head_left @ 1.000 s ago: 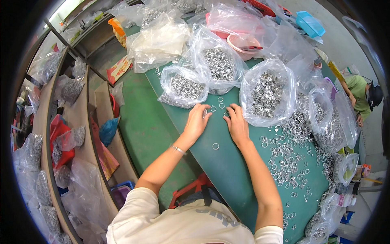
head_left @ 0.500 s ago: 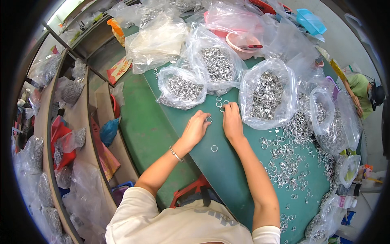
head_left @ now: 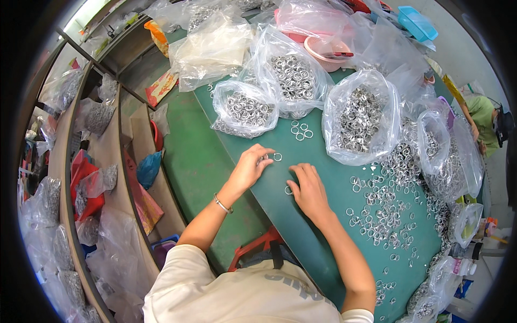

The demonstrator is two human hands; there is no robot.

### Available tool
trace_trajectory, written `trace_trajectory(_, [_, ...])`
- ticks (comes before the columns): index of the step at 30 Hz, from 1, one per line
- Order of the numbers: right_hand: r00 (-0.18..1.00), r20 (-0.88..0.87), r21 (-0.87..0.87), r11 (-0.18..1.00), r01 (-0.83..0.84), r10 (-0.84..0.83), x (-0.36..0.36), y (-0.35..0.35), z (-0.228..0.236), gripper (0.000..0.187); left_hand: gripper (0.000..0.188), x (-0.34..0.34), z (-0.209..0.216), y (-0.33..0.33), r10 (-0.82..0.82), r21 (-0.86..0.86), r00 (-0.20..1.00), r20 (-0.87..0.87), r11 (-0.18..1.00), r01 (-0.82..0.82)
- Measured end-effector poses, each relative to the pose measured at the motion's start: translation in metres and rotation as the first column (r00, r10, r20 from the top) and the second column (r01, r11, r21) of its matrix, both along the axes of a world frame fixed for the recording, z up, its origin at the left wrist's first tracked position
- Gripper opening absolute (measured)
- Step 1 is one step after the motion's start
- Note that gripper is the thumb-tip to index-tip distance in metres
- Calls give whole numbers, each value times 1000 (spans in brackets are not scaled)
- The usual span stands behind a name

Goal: The person sorts and organizes small metal rings by hand on a green workbench, moving them between different piles and placing them into clear plastic bags.

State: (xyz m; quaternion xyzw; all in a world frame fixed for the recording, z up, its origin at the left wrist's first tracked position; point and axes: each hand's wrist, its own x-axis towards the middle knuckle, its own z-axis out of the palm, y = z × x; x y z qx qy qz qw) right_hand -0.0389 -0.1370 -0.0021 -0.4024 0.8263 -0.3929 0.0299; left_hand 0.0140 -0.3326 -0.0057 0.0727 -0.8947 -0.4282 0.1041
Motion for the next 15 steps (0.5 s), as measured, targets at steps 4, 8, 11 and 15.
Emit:
trace_trajectory(4, [998, 29, -12, 999, 53, -53, 0, -2, -10, 29, 28, -4, 2, 5, 64, -57, 993, -102, 996, -70])
trace_trajectory(8, [995, 98, 59, 997, -39, 33, 13, 10, 0, 31, 27, -9, -6, 4, -83, -156, 994, -71, 985, 71])
trace_trajectory(11, [997, 66, 68, 997, -40, 36, 16, 14, -7, 30, 23, -6, -5, 7, 33, -88, 994, -108, 995, -43])
trace_trajectory(15, [988, 106, 72, 992, 107, -115, 2, 18, -14, 26, 23, -1, 0, 14, 22, 604, 993, 118, 792, -90])
